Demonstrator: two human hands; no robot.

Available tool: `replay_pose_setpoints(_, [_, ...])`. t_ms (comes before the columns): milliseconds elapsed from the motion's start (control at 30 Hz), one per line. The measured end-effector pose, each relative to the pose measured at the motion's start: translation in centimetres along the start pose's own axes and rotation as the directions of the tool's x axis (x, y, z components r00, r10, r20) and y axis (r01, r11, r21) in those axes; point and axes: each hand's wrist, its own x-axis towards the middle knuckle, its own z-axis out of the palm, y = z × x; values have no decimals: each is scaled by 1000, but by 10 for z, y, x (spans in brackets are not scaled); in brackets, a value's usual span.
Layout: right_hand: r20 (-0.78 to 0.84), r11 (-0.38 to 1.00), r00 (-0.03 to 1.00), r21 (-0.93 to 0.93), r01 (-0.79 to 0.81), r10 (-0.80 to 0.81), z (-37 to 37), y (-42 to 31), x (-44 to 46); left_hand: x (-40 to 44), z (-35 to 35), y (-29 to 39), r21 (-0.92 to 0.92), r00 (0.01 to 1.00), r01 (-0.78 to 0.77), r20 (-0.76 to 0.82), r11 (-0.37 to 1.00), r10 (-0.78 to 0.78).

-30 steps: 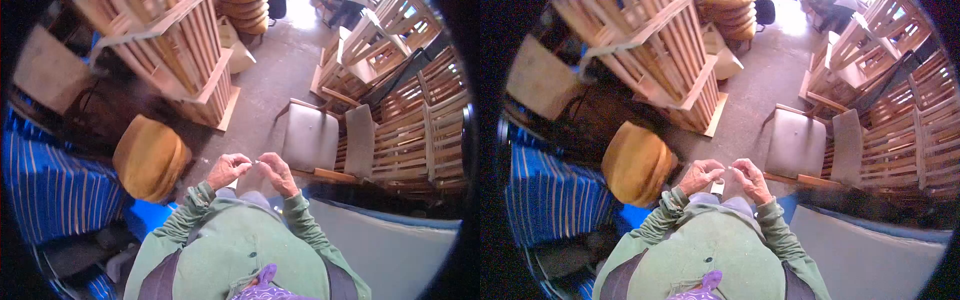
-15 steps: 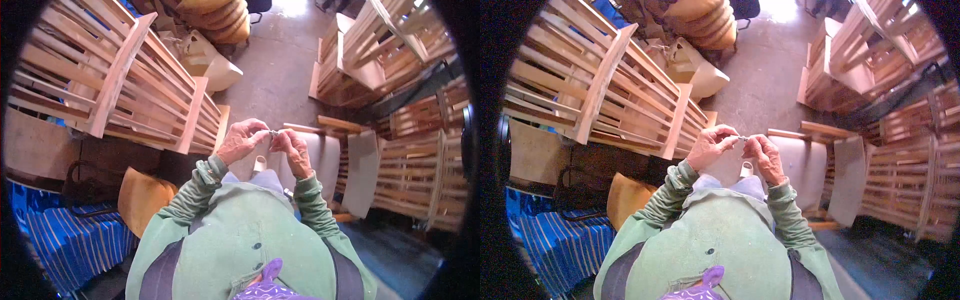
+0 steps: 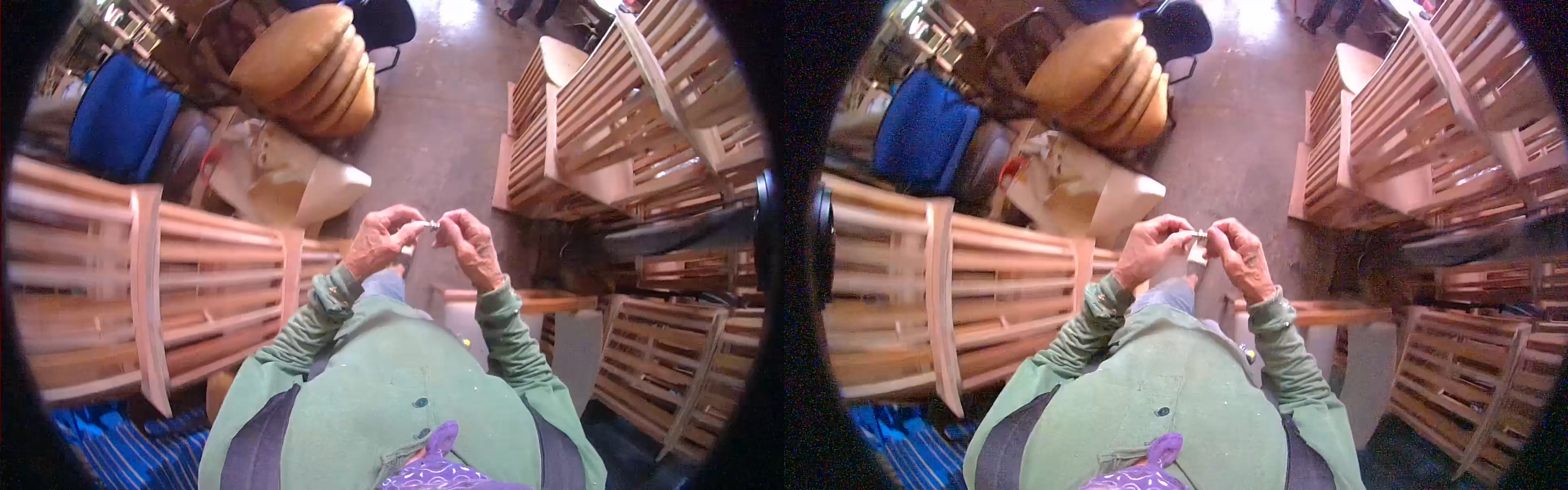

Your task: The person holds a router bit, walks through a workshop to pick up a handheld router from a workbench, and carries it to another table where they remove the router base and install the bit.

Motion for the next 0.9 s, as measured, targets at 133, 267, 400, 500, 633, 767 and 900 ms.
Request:
replay_pose_setpoints(133, [-77, 988, 997, 152, -4, 16, -38, -12, 87, 112, -8, 3, -27, 994, 74, 87, 997, -71])
replay_pose_setpoints(267, [-157, 986, 986, 168, -20, 47, -84, -36, 162, 228, -8, 29, 60, 984, 14, 178, 998, -25])
replay_pose_setpoints(400, [-245, 991, 967, 124, -46, 75, -124, -52, 231, 310, -6, 47, 16, 980, -33, 198, 999, 30])
replay_pose_setpoints(500, [-242, 975, 966, 218, -35, 88, -167, -43, 284, 375, 7, 48, -33, 970, 31, 243, 999, -22])
replay_pose_setpoints(633, [-194, 974, 973, 211, -86, 128, -223, -40, 363, 464, 18, 37, -19, 965, 93, 247, 995, -85])
replay_pose_setpoints(767, [-31, 988, 997, 141, -61, 66, -281, -80, 452, 546, 21, 52, -57, 986, 109, 129, 992, -101])
replay_pose_setpoints(900, [135, 994, 990, 96, -49, 36, -333, -109, 542, 623, 15, 81, -152, 976, 209, 93, 966, -197])
